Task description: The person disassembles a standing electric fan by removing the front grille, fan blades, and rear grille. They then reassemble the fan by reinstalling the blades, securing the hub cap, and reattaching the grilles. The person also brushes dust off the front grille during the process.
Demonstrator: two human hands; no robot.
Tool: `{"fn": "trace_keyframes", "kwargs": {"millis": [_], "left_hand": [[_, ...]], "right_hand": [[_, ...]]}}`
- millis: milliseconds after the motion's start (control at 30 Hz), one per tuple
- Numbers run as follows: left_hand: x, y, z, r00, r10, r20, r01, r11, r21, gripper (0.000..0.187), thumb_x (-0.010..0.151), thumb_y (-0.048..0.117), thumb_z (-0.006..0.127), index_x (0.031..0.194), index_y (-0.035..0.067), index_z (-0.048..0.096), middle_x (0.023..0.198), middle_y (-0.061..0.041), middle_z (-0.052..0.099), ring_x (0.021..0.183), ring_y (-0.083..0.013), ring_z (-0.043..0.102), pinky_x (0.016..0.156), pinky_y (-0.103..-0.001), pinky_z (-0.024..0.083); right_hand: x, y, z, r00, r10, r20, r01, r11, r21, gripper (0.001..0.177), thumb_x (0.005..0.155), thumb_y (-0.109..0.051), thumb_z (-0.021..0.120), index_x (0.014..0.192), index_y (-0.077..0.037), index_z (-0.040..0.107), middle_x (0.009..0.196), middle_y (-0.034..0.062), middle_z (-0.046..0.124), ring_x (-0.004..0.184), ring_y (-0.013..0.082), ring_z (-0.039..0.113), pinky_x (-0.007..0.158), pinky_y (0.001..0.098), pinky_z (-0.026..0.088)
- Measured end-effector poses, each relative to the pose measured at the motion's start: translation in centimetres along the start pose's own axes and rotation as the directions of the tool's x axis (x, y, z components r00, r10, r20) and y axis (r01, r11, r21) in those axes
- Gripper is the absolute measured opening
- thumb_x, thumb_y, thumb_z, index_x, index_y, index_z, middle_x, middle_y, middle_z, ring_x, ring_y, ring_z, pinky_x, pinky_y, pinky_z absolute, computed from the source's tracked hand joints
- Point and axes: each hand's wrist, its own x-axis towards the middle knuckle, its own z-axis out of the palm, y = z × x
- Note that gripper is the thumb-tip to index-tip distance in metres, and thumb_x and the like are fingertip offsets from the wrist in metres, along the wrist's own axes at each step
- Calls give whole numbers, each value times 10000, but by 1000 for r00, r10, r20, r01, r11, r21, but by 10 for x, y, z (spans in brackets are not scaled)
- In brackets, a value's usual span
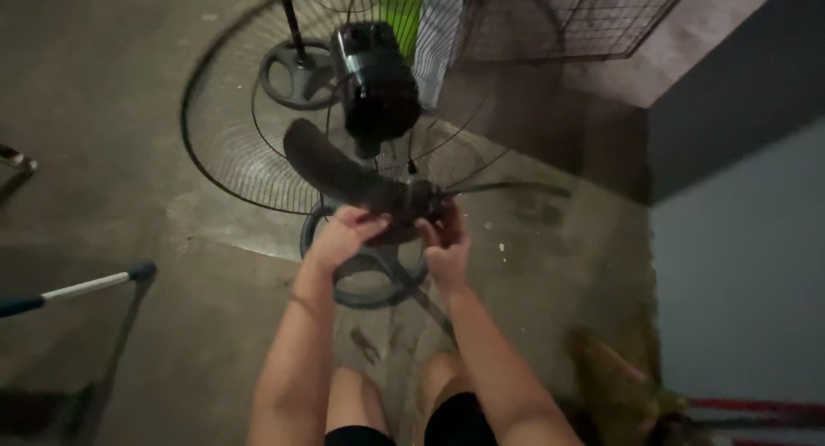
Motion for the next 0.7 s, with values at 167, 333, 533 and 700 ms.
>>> {"fn": "trace_keyframes", "kwargs": {"millis": [167,333,533,700], "left_hand": [[87,-29,-9,999,-31,40,51,602,-797,360,1022,239,581,1287,16,681,1206,-122,674,1135,-248,632,981,-365,524],[107,-32,-10,932,306,196,-34,610,-791,258,995,155,748,1230,70,689,1232,-67,699,1144,-192,671,1011,-349,538],[135,-31,-4,926,338,169,-93,636,-766,238,1027,232,714,1194,63,723,1066,-41,734,974,-165,693,864,-324,558],[147,-42,-2,990,105,94,8,623,-783,208,1017,245,694,1125,68,704,1022,-48,723,929,-187,694,832,-361,581]], "right_hand": [[20,7,-8,937,-246,246,240,969,56,412,1046,-3,730,1417,51,560,1261,62,648,1139,162,613,1027,333,512],[48,24,-19,909,-318,269,361,924,-125,597,970,-70,774,1480,85,507,1245,73,686,1109,144,648,960,304,553],[71,55,-21,842,-467,269,509,853,-113,641,977,-53,799,1501,114,470,1300,131,704,1136,158,683,962,285,569],[75,56,-11,860,-471,198,499,858,-124,638,959,-45,800,1485,130,483,1301,165,700,1126,163,687,930,275,574]]}}
